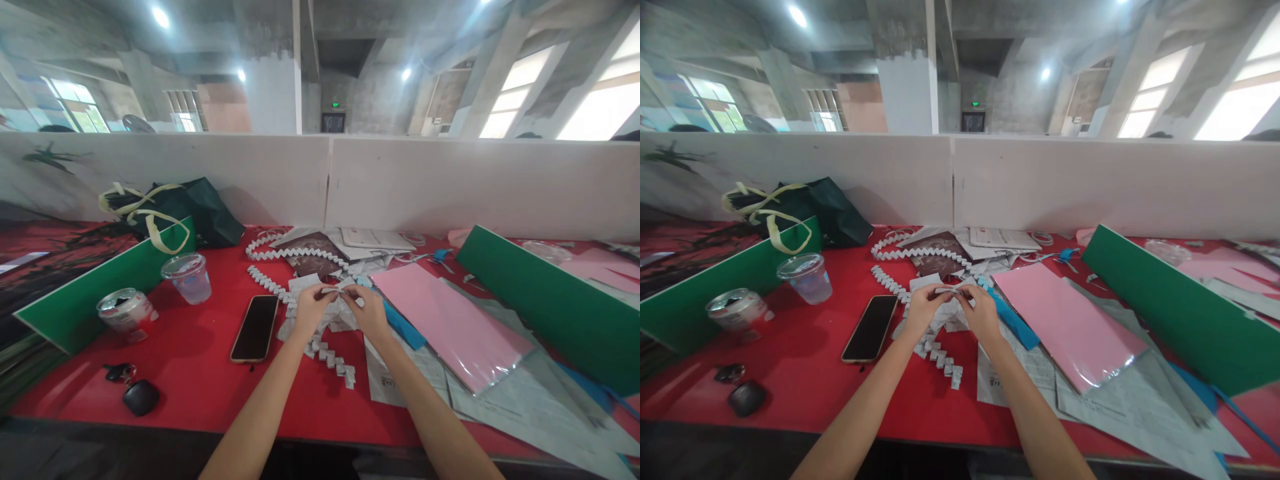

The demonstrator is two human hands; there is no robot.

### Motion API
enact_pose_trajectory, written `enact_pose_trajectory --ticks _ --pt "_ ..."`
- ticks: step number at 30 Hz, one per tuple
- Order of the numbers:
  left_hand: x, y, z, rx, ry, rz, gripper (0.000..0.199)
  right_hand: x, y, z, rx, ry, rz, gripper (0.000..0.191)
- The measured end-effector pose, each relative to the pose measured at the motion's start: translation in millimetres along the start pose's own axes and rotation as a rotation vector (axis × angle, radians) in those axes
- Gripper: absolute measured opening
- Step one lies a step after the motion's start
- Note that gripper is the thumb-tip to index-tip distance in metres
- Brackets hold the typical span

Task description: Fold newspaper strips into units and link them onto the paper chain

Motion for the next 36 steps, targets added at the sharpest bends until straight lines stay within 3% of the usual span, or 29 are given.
enact_pose_trajectory --ticks 12,25,36 --pt "1.9 -2 8 0.026 0.055 -0.015 0.017 -3 -1 -3 -0.009 0.007 0.024 0.02" --pt "-5.2 1 1 0.042 -0.008 0.033 0.013 -4 0 -10 0.025 0.124 0.02 0.017" --pt "0.2 0 -7 -0.049 -0.042 0.014 0.021 -6 -3 -12 0.075 0.045 0.023 0.021"
Point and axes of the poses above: each hand's wrist, its own y-axis towards the middle knuckle, its own x-axis out of the palm, z = x × y, the point moved 6 cm from there along y, towards the middle knuckle, and after that the axes turned 1 degree about z, right-handed, at the moved point
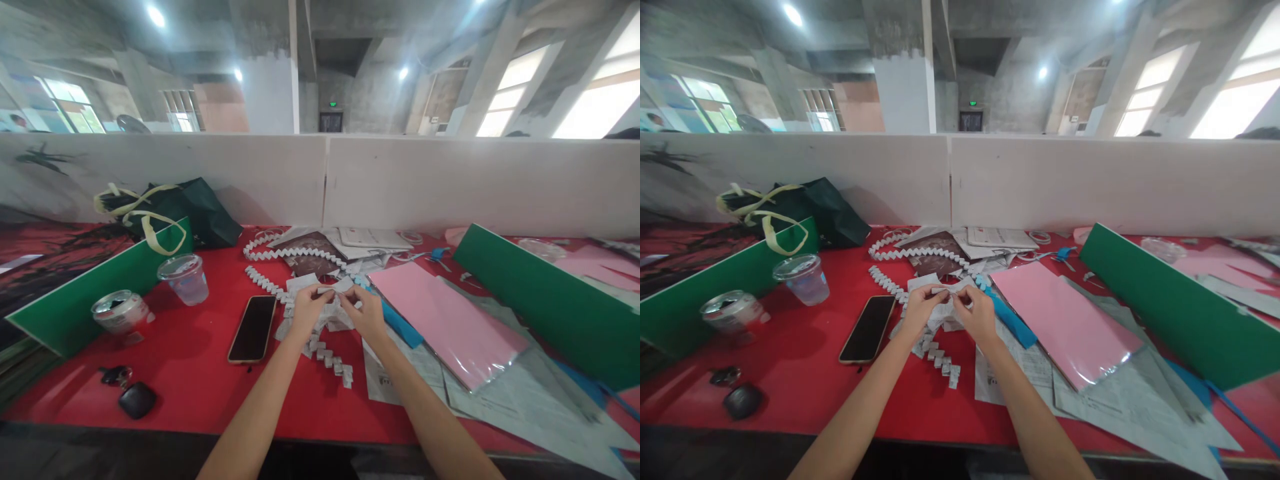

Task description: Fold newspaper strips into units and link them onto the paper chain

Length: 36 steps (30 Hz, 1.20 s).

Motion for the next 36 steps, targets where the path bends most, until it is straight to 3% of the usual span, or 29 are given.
enact_pose_trajectory --ticks 4,11,20,27,31,36 --pt "1.1 1 -6 -0.028 -0.022 -0.017 0.025 1 0 2 0.011 -0.052 0.021 0.017" --pt "-0.9 2 -9 0.084 0.159 -0.04 0.024 8 0 0 -0.047 0.042 -0.067 0.017" --pt "19.0 -4 -9 0.028 0.053 -0.248 0.041 9 2 7 -0.009 0.109 -0.082 0.019" --pt "17.0 -2 -9 0.019 0.002 -0.218 0.037 6 2 2 -0.087 0.108 -0.073 0.014" --pt "18.1 -3 -9 -0.023 -0.028 -0.235 0.041 -1 5 7 -0.024 0.18 -0.001 0.014" --pt "17.5 -4 -9 -0.056 -0.044 -0.249 0.044 2 7 14 -0.03 0.219 -0.027 0.015"
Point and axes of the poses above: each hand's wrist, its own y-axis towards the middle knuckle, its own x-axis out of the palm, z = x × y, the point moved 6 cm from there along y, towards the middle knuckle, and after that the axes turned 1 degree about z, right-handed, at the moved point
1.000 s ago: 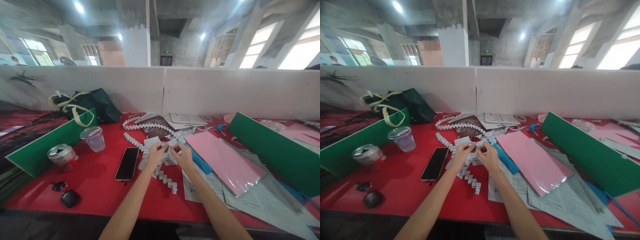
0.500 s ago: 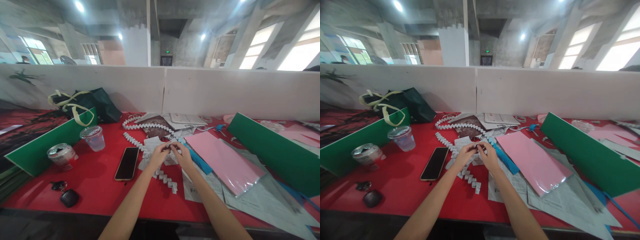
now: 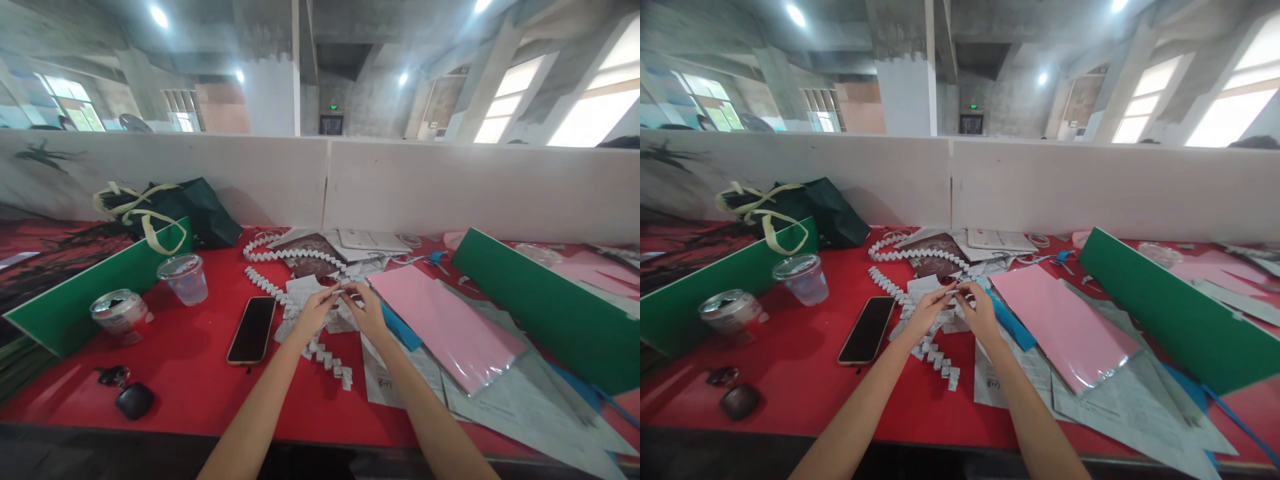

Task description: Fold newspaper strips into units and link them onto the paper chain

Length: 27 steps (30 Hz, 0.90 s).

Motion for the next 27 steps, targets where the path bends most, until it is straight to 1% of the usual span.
enact_pose_trajectory --ticks 2,6,9,17,23,25,27 --pt "-2.4 0 2 0.004 0.028 0.027 0.043 0 0 1 -0.009 -0.013 0.0 0.014" --pt "-11.0 0 6 0.035 0.098 0.143 0.039 1 0 1 -0.031 -0.078 -0.009 0.013" --pt "-15.3 1 8 0.05 0.089 0.196 0.034 0 0 -2 -0.05 -0.124 -0.006 0.012" --pt "-18.5 2 5 0.068 0.095 0.215 0.031 2 0 -9 -0.096 -0.175 -0.053 0.016" --pt "-19.6 -1 13 0.109 0.209 0.243 0.027 5 -2 -8 -0.068 -0.157 -0.062 0.015" --pt "-18.9 -1 13 0.108 0.222 0.238 0.027 6 -3 -8 -0.048 -0.162 -0.064 0.015" --pt "-17.2 -1 11 0.109 0.227 0.216 0.027 9 -4 -9 -0.037 -0.176 -0.095 0.017"
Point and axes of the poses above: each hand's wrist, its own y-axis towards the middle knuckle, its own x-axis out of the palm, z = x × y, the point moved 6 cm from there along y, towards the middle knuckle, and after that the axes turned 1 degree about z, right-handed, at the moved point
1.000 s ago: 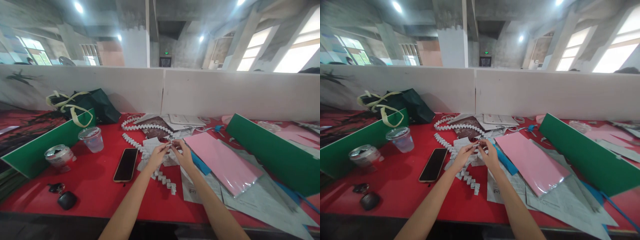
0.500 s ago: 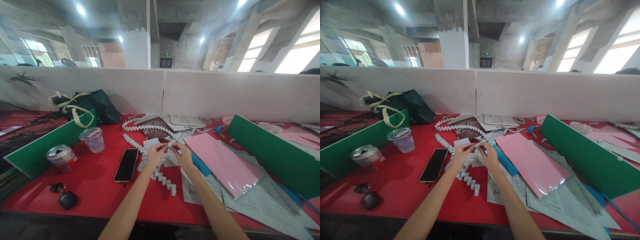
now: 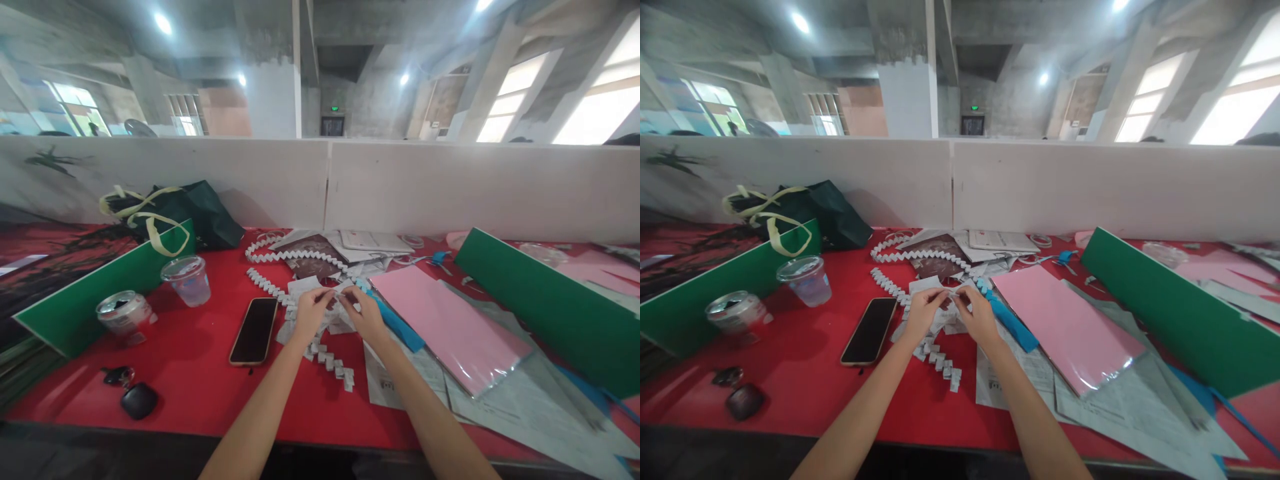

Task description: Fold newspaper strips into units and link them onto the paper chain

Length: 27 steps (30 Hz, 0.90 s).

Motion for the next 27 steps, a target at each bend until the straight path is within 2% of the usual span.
enact_pose_trajectory --ticks 4,10,14,16,21,27 --pt "4.6 0 -3 0.021 0.034 -0.05 0.026 3 -1 0 -0.003 -0.026 -0.07 0.02" --pt "6.8 -1 0 0.015 0.124 -0.135 0.023 5 -3 7 0.024 -0.154 -0.08 0.018" --pt "0.9 -1 5 0.065 0.217 -0.087 0.021 11 -4 10 0.046 -0.133 -0.101 0.02" --pt "-0.2 0 4 0.051 0.188 -0.081 0.021 13 -5 10 0.058 -0.117 -0.111 0.022" --pt "5.4 2 -2 -0.057 0.022 -0.157 0.022 12 -5 7 0.061 -0.151 -0.155 0.032" --pt "9.3 1 -7 -0.169 -0.107 -0.155 0.027 12 -4 10 0.062 -0.244 -0.159 0.037"
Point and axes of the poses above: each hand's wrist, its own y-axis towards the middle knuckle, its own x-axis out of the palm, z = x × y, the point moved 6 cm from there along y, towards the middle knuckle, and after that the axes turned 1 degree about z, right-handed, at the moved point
